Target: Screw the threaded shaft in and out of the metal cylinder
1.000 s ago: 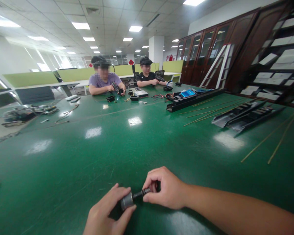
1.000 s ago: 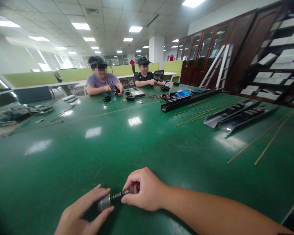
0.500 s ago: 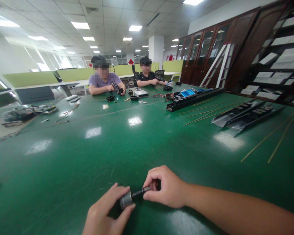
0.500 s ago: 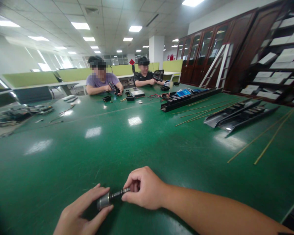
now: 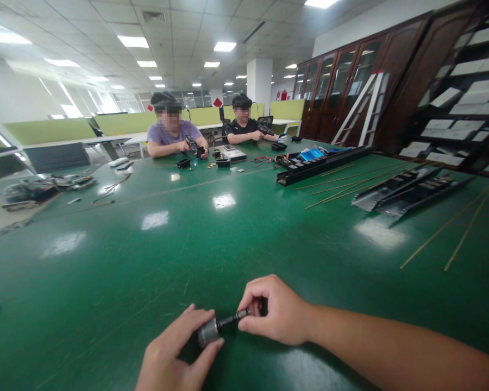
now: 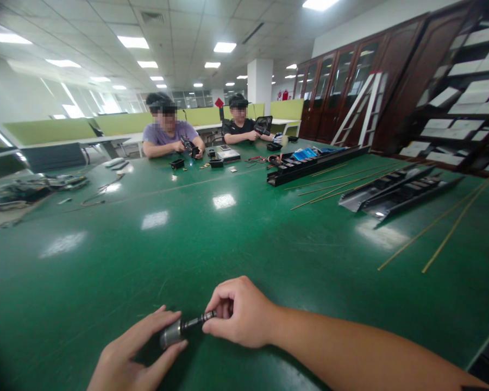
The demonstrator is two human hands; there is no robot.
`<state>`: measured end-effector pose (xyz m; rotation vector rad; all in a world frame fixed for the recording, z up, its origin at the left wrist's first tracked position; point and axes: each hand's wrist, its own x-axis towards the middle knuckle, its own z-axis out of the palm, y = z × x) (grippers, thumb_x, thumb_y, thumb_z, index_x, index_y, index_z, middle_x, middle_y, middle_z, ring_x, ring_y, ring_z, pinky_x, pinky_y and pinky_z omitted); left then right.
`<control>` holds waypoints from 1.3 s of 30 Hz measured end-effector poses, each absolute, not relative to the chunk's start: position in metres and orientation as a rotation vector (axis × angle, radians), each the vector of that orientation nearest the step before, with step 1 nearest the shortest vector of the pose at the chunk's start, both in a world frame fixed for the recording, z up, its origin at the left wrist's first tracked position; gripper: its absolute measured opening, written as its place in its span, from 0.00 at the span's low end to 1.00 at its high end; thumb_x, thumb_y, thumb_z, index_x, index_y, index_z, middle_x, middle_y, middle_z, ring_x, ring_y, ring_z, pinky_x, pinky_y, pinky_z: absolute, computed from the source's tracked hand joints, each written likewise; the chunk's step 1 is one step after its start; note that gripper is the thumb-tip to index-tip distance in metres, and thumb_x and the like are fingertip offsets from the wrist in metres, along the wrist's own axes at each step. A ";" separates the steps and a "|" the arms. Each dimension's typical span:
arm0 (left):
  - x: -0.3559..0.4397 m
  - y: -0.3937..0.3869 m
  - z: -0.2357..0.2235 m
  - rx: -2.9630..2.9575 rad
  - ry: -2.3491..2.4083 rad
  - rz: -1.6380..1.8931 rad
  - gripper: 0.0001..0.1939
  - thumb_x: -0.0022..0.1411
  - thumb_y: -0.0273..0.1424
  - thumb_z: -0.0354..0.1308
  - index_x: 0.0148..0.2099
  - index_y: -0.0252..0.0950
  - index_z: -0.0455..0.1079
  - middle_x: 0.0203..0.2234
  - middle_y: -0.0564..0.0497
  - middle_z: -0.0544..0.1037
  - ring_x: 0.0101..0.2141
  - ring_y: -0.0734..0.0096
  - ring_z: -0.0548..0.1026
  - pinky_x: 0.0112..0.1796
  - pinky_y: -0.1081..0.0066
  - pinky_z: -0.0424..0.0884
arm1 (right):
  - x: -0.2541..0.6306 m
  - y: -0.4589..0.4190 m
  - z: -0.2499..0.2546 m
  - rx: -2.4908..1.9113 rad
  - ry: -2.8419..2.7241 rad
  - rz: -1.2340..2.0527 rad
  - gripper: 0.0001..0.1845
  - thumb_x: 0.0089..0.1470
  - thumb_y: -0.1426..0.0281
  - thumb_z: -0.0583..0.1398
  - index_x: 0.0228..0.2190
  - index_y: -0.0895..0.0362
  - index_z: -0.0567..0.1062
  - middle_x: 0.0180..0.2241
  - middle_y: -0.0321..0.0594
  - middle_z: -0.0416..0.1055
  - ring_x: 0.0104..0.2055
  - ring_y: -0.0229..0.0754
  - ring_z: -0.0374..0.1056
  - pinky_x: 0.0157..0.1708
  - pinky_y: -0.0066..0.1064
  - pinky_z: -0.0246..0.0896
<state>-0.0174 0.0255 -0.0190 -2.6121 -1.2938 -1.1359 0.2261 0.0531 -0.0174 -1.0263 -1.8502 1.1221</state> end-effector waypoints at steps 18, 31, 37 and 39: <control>-0.017 0.023 -0.014 -2.631 -1.370 -1.165 0.15 0.57 0.40 0.66 0.46 0.44 0.76 0.38 0.54 0.84 0.40 0.60 0.82 0.42 0.69 0.80 | 0.227 0.054 -0.016 -1.038 -1.849 1.118 0.07 0.43 0.69 0.68 0.26 0.61 0.79 0.20 0.34 0.69 0.21 0.34 0.63 0.23 0.25 0.57; -0.021 0.026 -0.018 -2.609 -1.352 -1.115 0.14 0.60 0.41 0.64 0.47 0.45 0.74 0.38 0.54 0.84 0.41 0.60 0.82 0.41 0.66 0.81 | 0.228 0.054 -0.016 -1.049 -1.843 1.112 0.07 0.43 0.69 0.68 0.25 0.61 0.79 0.20 0.34 0.69 0.21 0.34 0.64 0.23 0.25 0.58; -0.022 0.026 -0.016 -2.620 -1.389 -1.152 0.15 0.58 0.42 0.65 0.46 0.45 0.76 0.38 0.54 0.84 0.41 0.59 0.82 0.42 0.67 0.81 | 0.228 0.054 -0.015 -1.046 -1.854 1.103 0.07 0.43 0.69 0.68 0.25 0.61 0.78 0.20 0.34 0.69 0.21 0.34 0.63 0.23 0.25 0.57; -0.022 0.027 -0.016 -2.632 -1.399 -1.160 0.15 0.57 0.43 0.66 0.46 0.45 0.77 0.38 0.54 0.84 0.41 0.59 0.82 0.43 0.67 0.81 | 0.228 0.054 -0.015 -1.045 -1.854 1.107 0.07 0.44 0.69 0.68 0.25 0.61 0.78 0.20 0.34 0.69 0.21 0.34 0.64 0.23 0.25 0.57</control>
